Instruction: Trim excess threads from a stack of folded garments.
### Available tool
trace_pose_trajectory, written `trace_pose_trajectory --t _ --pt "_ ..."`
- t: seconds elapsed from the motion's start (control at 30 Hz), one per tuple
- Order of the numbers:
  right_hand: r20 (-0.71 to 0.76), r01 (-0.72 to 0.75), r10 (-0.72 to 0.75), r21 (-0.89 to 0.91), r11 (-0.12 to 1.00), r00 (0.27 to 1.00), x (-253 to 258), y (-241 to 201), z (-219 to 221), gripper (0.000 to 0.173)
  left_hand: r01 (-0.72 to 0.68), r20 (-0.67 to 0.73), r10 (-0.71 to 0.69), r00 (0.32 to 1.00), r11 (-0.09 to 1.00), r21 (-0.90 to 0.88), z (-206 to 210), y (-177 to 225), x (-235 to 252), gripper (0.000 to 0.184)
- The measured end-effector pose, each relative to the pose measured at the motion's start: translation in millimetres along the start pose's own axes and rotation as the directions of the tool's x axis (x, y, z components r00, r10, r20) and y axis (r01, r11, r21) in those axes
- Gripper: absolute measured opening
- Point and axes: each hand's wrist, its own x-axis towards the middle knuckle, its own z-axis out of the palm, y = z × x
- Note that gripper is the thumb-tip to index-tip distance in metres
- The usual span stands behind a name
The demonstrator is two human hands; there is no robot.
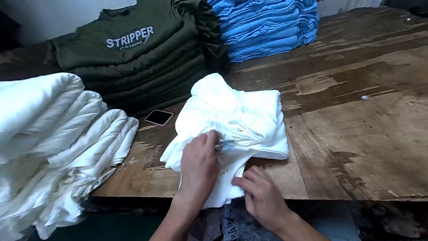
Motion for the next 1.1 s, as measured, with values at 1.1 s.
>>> trace_pose_trajectory --t 1.1 --pt "0.57 0.036 -0.082 0.092 0.995 0.817 -31.9 -1.6 -108.3 0.012 -0.022 0.296 0.208 0.932 0.849 -0.529 -19.2 -34.2 -110.8 0.026"
